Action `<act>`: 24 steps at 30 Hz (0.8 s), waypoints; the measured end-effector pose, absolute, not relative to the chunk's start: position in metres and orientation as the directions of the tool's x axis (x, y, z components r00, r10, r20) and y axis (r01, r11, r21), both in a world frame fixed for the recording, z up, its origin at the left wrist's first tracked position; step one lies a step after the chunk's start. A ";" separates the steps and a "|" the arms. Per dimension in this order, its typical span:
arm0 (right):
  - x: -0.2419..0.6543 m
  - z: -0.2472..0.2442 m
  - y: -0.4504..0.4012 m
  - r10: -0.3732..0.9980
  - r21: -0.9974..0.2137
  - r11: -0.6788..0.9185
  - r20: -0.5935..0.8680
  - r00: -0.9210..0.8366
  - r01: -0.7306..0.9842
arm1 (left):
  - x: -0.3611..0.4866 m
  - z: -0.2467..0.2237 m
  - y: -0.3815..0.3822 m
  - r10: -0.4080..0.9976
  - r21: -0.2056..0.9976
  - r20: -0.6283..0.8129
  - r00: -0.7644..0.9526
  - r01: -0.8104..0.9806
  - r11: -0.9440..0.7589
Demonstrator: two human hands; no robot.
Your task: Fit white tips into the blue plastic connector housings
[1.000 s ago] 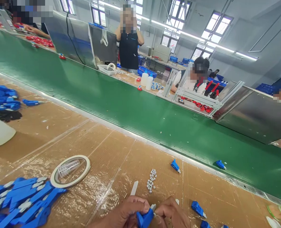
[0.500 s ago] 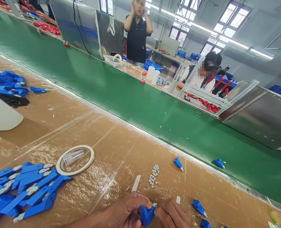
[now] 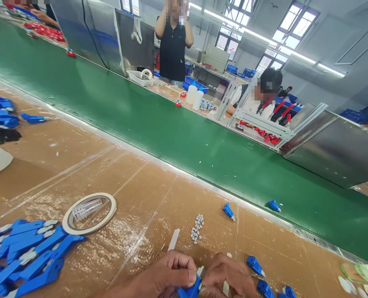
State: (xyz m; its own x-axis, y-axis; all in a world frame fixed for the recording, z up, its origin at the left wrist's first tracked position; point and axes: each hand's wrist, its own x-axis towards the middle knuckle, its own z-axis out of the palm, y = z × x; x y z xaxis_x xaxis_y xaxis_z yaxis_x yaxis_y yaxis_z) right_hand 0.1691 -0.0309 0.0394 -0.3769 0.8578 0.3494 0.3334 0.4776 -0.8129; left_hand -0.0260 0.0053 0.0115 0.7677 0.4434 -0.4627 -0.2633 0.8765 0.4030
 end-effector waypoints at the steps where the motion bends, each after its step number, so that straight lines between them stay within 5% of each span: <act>1: 0.168 0.037 -0.031 0.911 -0.908 0.350 0.272 -0.311 0.232 | -0.026 0.009 0.004 0.454 0.420 -0.434 0.778 -0.271 0.866; 3: 0.162 0.031 -0.033 0.976 -0.996 0.085 0.082 -0.204 0.006 | -0.024 0.001 0.004 0.479 0.480 -0.365 0.798 -0.280 0.832; 6: 0.154 0.024 -0.036 0.982 -0.955 -0.133 -0.092 -0.163 -0.266 | -0.021 -0.013 0.004 0.549 0.605 -0.238 0.801 -0.320 0.729; 14: 0.152 0.008 -0.035 0.965 -0.881 -0.252 -0.196 -0.177 -0.400 | -0.029 -0.005 0.004 0.652 0.831 -0.215 0.727 -0.215 0.513; 20: 0.146 0.002 -0.036 0.956 -0.835 -0.291 -0.237 -0.173 -0.467 | -0.032 -0.015 0.003 0.652 0.874 -0.147 0.744 -0.212 0.438; 24: 0.142 0.012 -0.037 0.952 -0.824 -0.305 -0.257 -0.163 -0.477 | -0.032 -0.007 0.000 0.645 0.795 -0.196 0.739 -0.266 0.546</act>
